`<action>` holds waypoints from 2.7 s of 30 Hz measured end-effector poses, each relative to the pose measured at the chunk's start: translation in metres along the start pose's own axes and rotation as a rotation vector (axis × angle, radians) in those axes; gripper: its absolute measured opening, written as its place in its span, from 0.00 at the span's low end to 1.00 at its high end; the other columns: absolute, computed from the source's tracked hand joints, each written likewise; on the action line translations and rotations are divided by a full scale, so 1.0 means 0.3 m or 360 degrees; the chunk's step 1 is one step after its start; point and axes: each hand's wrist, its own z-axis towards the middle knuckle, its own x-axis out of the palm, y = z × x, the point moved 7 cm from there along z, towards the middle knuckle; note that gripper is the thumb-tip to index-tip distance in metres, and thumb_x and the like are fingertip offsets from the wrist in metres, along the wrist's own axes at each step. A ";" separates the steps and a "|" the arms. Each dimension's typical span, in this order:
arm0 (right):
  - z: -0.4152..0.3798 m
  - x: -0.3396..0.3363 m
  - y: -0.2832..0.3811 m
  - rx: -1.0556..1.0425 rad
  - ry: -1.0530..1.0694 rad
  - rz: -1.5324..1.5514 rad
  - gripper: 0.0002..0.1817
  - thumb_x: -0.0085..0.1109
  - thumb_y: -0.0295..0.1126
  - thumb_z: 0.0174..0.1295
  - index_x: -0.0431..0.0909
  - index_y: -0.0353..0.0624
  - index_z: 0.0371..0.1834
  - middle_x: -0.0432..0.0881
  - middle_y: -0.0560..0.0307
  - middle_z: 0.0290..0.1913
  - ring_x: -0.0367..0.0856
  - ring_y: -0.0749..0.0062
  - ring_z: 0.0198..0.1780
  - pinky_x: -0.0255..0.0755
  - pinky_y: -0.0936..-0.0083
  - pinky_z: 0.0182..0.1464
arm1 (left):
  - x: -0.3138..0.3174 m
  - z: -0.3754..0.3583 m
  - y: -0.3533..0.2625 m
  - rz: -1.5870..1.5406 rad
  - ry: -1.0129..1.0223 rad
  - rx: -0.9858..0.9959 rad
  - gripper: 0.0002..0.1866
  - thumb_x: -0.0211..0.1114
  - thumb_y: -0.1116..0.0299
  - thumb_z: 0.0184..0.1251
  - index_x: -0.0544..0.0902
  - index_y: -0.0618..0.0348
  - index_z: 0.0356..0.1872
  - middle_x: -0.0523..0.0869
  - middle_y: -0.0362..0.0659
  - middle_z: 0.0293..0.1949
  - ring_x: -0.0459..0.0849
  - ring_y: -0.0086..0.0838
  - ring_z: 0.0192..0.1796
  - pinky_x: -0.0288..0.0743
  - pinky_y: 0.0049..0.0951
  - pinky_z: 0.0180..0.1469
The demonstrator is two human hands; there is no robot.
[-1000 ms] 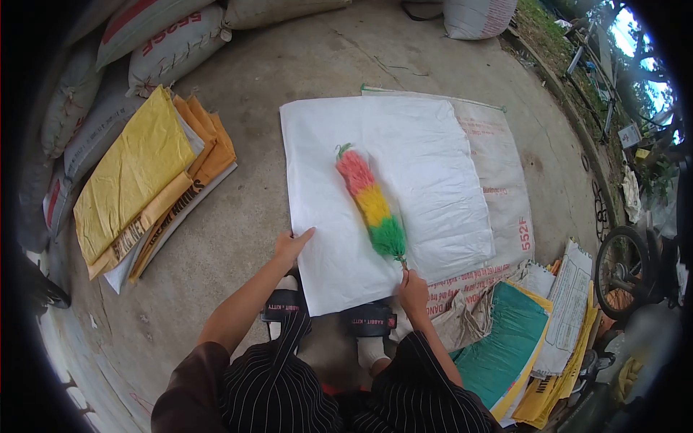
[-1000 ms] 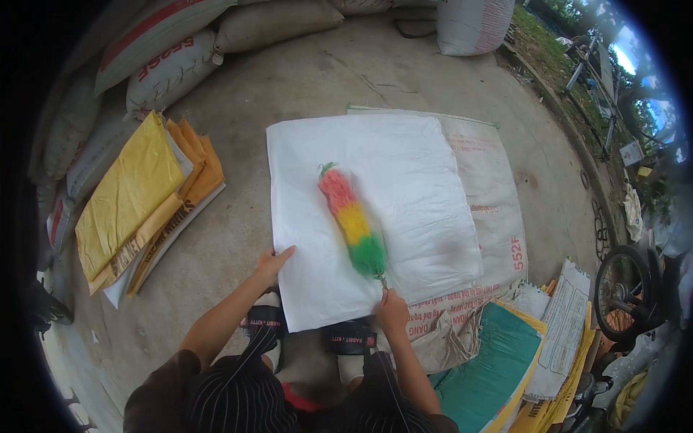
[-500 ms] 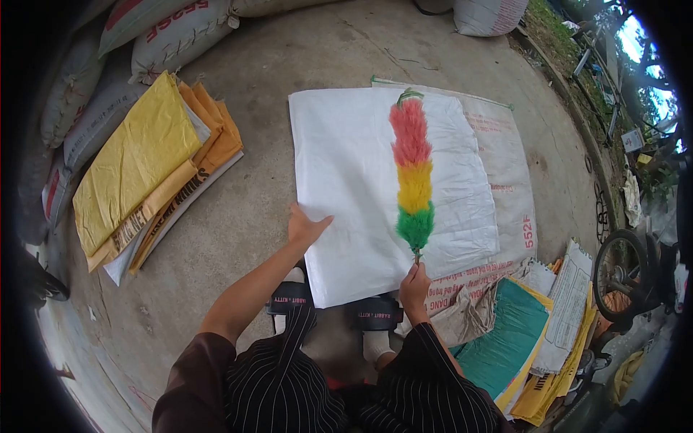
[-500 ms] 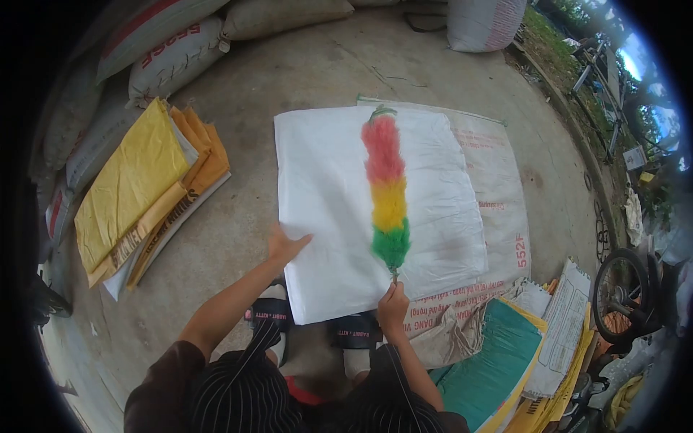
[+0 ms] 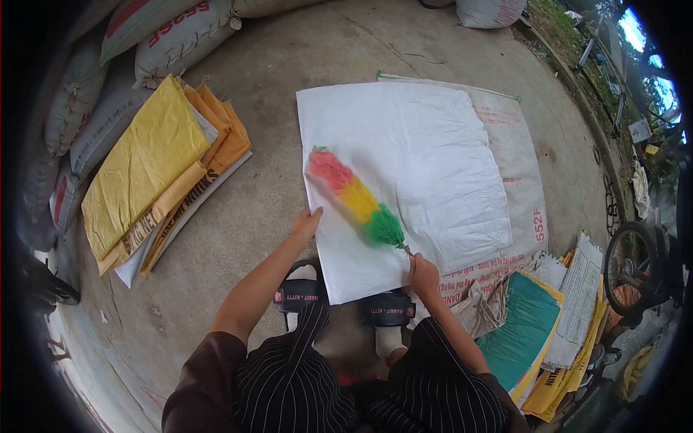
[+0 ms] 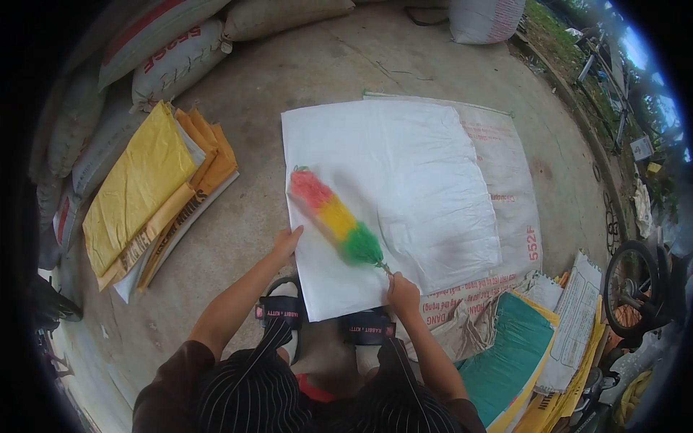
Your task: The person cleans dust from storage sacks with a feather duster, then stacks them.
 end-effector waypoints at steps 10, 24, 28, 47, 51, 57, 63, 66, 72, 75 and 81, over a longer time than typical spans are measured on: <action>0.024 -0.047 -0.139 0.0542 -0.0503 0.0170 0.13 0.42 0.34 0.63 0.68 0.37 0.25 0.73 0.37 0.20 0.73 0.40 0.25 0.64 0.52 0.27 | -0.040 -0.058 -0.142 0.0458 -0.0201 0.0581 0.20 0.59 0.57 0.56 0.79 0.70 0.23 0.80 0.52 0.20 0.80 0.35 0.23 0.69 0.35 0.27; -0.276 -0.147 -0.418 0.0909 -0.0591 0.0032 0.15 0.43 0.36 0.63 0.71 0.36 0.26 0.75 0.36 0.21 0.75 0.40 0.26 0.66 0.51 0.28 | -0.036 -0.073 -0.167 0.0265 -0.0142 0.0817 0.14 0.56 0.63 0.61 0.80 0.67 0.35 0.84 0.49 0.28 0.81 0.28 0.29 0.71 0.29 0.34; -0.264 -0.124 -0.482 0.1002 -0.0625 -0.0078 0.15 0.42 0.36 0.63 0.70 0.35 0.25 0.74 0.36 0.21 0.74 0.40 0.26 0.65 0.51 0.28 | -0.038 -0.084 -0.169 0.0260 -0.0176 0.0811 0.14 0.55 0.64 0.62 0.80 0.68 0.35 0.84 0.48 0.29 0.81 0.26 0.30 0.72 0.28 0.35; 0.289 -0.173 -0.371 0.0388 -0.0401 -0.0124 0.13 0.40 0.37 0.65 0.68 0.39 0.30 0.75 0.38 0.22 0.76 0.41 0.28 0.69 0.54 0.30 | -0.065 -0.118 -0.289 0.0072 0.0104 0.0884 0.12 0.52 0.71 0.64 0.76 0.72 0.41 0.83 0.46 0.35 0.79 0.24 0.36 0.71 0.25 0.40; 0.346 -0.233 -0.552 0.0715 -0.0457 -0.0267 0.12 0.41 0.37 0.64 0.70 0.40 0.31 0.78 0.39 0.27 0.78 0.44 0.32 0.71 0.53 0.34 | -0.066 -0.203 -0.358 -0.0044 0.0100 0.0953 0.13 0.52 0.70 0.65 0.76 0.71 0.42 0.83 0.46 0.35 0.79 0.23 0.35 0.71 0.24 0.39; 0.373 -0.349 -0.617 0.1125 -0.0719 -0.0087 0.16 0.40 0.38 0.64 0.74 0.38 0.30 0.79 0.40 0.31 0.78 0.44 0.36 0.72 0.55 0.38 | -0.097 -0.197 -0.402 0.0066 0.0058 0.1086 0.12 0.52 0.70 0.65 0.76 0.72 0.40 0.83 0.45 0.34 0.78 0.22 0.33 0.71 0.23 0.37; 0.271 -0.250 -0.572 0.1178 -0.1249 0.0533 0.19 0.40 0.36 0.63 0.73 0.34 0.22 0.77 0.37 0.28 0.76 0.40 0.34 0.68 0.54 0.36 | -0.087 -0.217 -0.442 0.0131 0.0076 0.1053 0.12 0.52 0.71 0.64 0.76 0.72 0.39 0.82 0.44 0.34 0.78 0.22 0.34 0.71 0.23 0.38; 0.169 -0.252 -0.355 0.0711 -0.0823 0.0438 0.17 0.43 0.35 0.62 0.72 0.32 0.22 0.75 0.36 0.23 0.74 0.40 0.28 0.64 0.53 0.31 | -0.075 -0.231 -0.446 0.0025 0.0073 0.0996 0.12 0.51 0.72 0.64 0.76 0.73 0.40 0.82 0.45 0.34 0.78 0.23 0.35 0.71 0.24 0.39; -0.126 -0.069 -0.183 0.0788 -0.0387 0.0396 0.16 0.44 0.33 0.61 0.71 0.32 0.20 0.73 0.36 0.20 0.73 0.40 0.26 0.62 0.52 0.28 | -0.018 -0.288 -0.513 -0.0109 0.0233 0.0941 0.13 0.51 0.72 0.63 0.74 0.71 0.45 0.81 0.45 0.39 0.78 0.23 0.39 0.71 0.22 0.42; -0.181 -0.048 -0.153 0.0829 -0.0335 0.0337 0.16 0.43 0.34 0.62 0.70 0.33 0.22 0.72 0.34 0.20 0.74 0.40 0.26 0.63 0.52 0.28 | 0.066 -0.347 -0.611 -0.0217 0.0407 0.0941 0.14 0.50 0.73 0.63 0.72 0.71 0.47 0.81 0.45 0.40 0.79 0.25 0.38 0.72 0.24 0.41; -0.172 0.036 -0.161 0.0723 -0.0094 0.0407 0.15 0.41 0.36 0.63 0.70 0.35 0.27 0.76 0.37 0.24 0.75 0.40 0.29 0.66 0.52 0.31 | 0.436 -0.485 -0.888 -0.0224 0.0872 0.1143 0.21 0.47 0.76 0.61 0.61 0.66 0.56 0.79 0.48 0.31 0.81 0.29 0.26 0.79 0.26 0.25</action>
